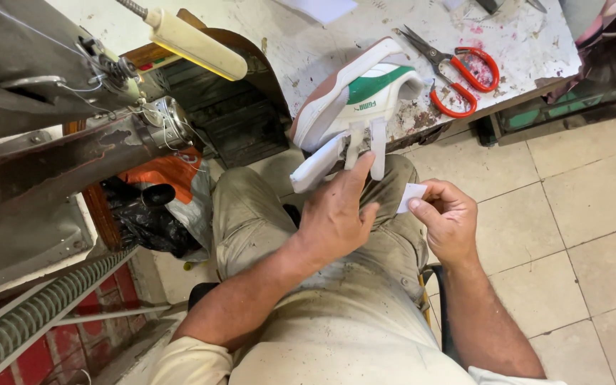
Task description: Repairing a shoe by sewing and trimming excess material using a sewing machine and scissors.
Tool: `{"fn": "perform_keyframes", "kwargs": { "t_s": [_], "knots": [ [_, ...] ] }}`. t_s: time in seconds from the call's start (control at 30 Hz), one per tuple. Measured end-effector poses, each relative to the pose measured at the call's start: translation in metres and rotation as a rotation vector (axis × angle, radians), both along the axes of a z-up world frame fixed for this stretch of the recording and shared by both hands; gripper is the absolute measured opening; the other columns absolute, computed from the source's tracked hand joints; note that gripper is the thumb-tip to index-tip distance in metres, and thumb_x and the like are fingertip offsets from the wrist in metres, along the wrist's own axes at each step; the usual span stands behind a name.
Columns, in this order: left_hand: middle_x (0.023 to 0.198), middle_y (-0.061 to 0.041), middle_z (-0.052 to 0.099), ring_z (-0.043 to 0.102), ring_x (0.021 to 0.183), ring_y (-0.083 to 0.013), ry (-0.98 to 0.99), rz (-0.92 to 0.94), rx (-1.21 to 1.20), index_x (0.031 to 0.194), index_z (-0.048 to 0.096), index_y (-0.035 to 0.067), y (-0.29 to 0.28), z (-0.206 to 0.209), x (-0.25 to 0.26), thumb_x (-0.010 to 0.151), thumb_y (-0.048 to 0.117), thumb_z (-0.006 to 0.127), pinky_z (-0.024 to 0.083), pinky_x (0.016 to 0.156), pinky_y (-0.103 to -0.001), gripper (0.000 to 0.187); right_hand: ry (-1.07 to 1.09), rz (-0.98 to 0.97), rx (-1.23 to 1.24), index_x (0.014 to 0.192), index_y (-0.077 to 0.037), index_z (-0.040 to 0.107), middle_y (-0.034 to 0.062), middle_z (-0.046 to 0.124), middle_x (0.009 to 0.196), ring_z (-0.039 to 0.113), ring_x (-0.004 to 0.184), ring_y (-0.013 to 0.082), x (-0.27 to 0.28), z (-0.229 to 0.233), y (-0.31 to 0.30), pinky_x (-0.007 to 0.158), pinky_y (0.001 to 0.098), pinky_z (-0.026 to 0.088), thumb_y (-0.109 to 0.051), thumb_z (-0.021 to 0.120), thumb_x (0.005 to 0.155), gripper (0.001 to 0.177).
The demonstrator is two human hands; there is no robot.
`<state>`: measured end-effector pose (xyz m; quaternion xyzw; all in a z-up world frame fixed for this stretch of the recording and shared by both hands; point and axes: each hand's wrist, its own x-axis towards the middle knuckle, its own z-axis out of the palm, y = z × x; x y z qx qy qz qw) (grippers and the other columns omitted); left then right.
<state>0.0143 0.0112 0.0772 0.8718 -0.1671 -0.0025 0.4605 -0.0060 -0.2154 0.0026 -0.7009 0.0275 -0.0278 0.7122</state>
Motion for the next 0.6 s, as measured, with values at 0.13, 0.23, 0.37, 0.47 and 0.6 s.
{"fn": "perform_keyframes", "kwargs": {
  "t_s": [0.13,0.23,0.37,0.47,0.6],
  "knots": [
    [0.088,-0.021,0.068,0.074,0.071,-0.0411,-0.036,-0.018,0.309,0.164,0.023,0.009,0.004,0.011,0.015,0.084,0.024,0.081,0.061,0.058,-0.054,0.100,-0.060,0.016,0.027,0.102,0.003,0.068,0.0142,0.066,0.092,0.061,0.088,0.0151,0.010,0.010,0.008,0.078,0.0294,0.050,0.003,0.074,0.086,0.017],
    [0.085,-0.023,0.069,0.073,0.068,-0.0428,0.013,-0.071,0.297,0.163,0.022,0.006,0.007,0.004,0.023,0.085,0.021,0.078,0.061,0.056,-0.054,0.098,-0.117,0.039,0.053,0.100,0.001,0.066,0.0193,0.067,0.105,0.063,0.100,0.0205,0.019,0.030,0.020,0.087,0.0311,0.048,0.001,0.072,0.086,0.015],
    [0.083,-0.024,0.068,0.073,0.066,-0.0416,0.011,-0.087,0.298,0.162,0.024,0.004,0.007,-0.002,0.024,0.086,0.019,0.076,0.061,0.053,-0.052,0.093,-0.148,0.058,0.062,0.098,0.002,0.065,0.0225,0.065,0.109,0.062,0.106,0.0241,0.027,0.037,0.022,0.091,0.0331,0.047,0.000,0.071,0.086,0.014],
    [0.084,-0.018,0.067,0.072,0.061,-0.0315,-0.073,-0.061,0.278,0.142,0.055,0.002,0.009,-0.002,0.018,0.087,0.017,0.073,0.057,0.044,-0.040,0.060,-0.163,0.090,0.027,0.100,0.006,0.067,0.0203,0.066,0.094,0.065,0.090,0.0232,0.035,0.038,0.027,0.080,0.0320,0.050,0.004,0.074,0.086,0.016],
    [0.103,-0.011,0.055,0.067,0.073,-0.0293,-0.289,0.143,0.114,0.135,0.054,0.004,0.009,0.001,0.014,0.103,0.010,0.051,0.059,0.053,-0.039,0.032,-0.122,0.091,-0.035,0.113,0.005,0.066,0.0127,0.069,0.083,0.063,0.074,0.0112,0.048,0.045,0.048,0.067,0.0265,0.052,0.003,0.079,0.088,0.028]
  ]
}}
